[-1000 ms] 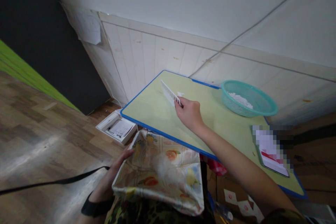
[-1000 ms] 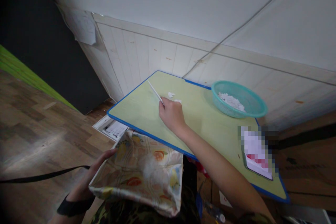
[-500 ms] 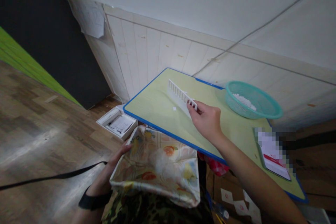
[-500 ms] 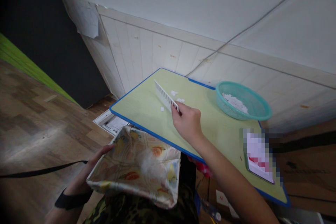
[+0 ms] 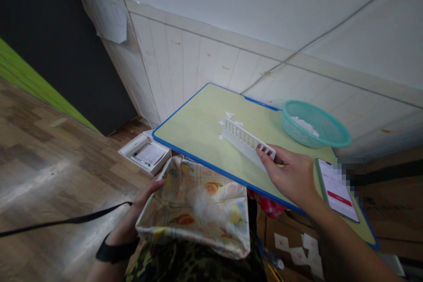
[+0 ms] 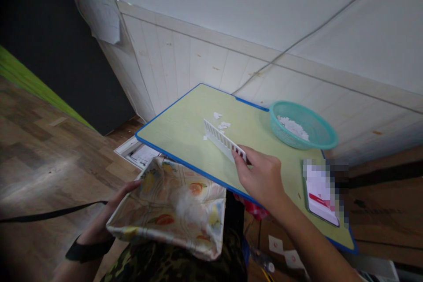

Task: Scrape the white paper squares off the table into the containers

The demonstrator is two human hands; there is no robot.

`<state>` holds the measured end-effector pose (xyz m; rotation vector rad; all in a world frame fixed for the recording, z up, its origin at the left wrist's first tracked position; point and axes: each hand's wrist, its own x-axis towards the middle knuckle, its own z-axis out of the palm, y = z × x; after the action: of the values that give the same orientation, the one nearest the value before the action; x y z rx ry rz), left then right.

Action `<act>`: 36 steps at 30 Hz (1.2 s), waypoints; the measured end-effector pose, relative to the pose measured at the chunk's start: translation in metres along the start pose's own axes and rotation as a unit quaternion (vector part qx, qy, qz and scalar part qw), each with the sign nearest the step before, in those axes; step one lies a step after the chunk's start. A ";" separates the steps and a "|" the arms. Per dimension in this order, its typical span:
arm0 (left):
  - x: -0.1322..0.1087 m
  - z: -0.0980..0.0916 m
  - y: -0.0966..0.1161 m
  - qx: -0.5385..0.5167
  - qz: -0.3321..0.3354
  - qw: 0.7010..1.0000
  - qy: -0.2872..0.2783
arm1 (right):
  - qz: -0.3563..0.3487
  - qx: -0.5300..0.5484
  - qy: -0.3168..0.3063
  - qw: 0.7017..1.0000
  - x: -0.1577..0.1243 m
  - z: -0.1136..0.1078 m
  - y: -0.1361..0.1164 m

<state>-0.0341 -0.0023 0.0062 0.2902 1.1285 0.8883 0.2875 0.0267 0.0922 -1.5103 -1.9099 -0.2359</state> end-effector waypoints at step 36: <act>0.007 -0.006 -0.005 0.009 0.023 1.000 0.007 | 0.027 -0.056 -0.005 0.998 -0.007 -0.021 0.048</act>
<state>-0.0360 -0.0018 -0.0036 0.3261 1.1460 0.9233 0.3406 0.0248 0.0909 -1.6369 -1.8890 -0.3150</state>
